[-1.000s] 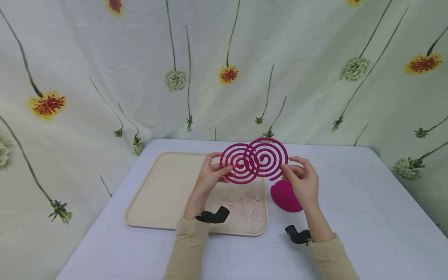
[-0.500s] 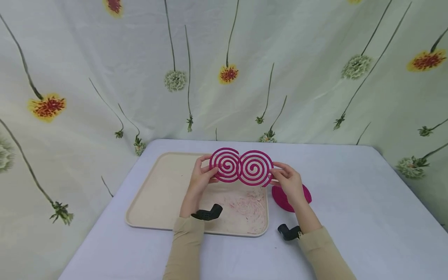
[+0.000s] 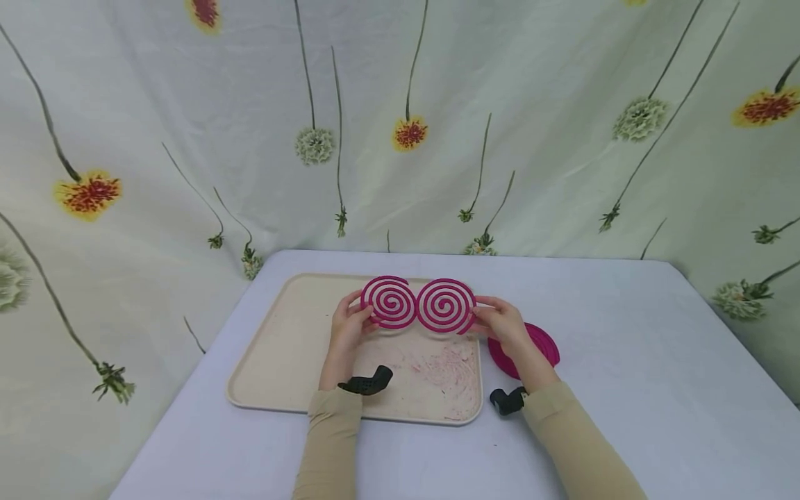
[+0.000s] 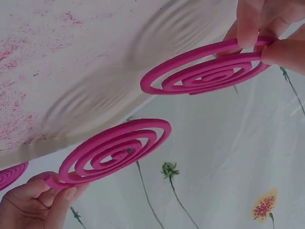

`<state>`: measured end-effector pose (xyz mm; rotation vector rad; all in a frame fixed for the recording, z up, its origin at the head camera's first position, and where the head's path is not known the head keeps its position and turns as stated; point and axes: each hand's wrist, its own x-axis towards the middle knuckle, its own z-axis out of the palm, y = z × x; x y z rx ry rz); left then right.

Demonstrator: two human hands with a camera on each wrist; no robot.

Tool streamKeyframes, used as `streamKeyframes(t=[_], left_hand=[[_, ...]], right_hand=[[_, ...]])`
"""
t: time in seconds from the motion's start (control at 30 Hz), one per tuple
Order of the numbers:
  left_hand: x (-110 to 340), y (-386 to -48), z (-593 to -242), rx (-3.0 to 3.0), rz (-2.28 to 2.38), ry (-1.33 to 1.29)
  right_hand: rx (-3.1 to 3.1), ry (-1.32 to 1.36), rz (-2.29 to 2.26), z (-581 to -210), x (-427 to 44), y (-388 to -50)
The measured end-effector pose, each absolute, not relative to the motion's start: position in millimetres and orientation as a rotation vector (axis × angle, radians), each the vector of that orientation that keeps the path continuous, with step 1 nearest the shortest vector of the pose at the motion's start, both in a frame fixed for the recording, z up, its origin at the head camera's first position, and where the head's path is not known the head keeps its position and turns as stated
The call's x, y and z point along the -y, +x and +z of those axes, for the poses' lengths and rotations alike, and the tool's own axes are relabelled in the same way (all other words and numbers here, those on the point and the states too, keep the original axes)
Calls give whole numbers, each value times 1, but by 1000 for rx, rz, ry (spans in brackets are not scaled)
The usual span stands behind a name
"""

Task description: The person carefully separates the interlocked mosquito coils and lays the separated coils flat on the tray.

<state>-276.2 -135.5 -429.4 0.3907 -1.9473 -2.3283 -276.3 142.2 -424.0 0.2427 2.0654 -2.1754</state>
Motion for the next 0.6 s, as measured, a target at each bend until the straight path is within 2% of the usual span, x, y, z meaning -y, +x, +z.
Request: streamKeyframes(t=[0.33, 0.6], left_hand=[[141, -281, -437, 1932, -2258, 501], [138, -281, -435, 1992, -2194, 488]], right_hand=[[-2019, 274, -2179, -427, -133, -284], [-1976, 299, -2150, -426, -134, -285]])
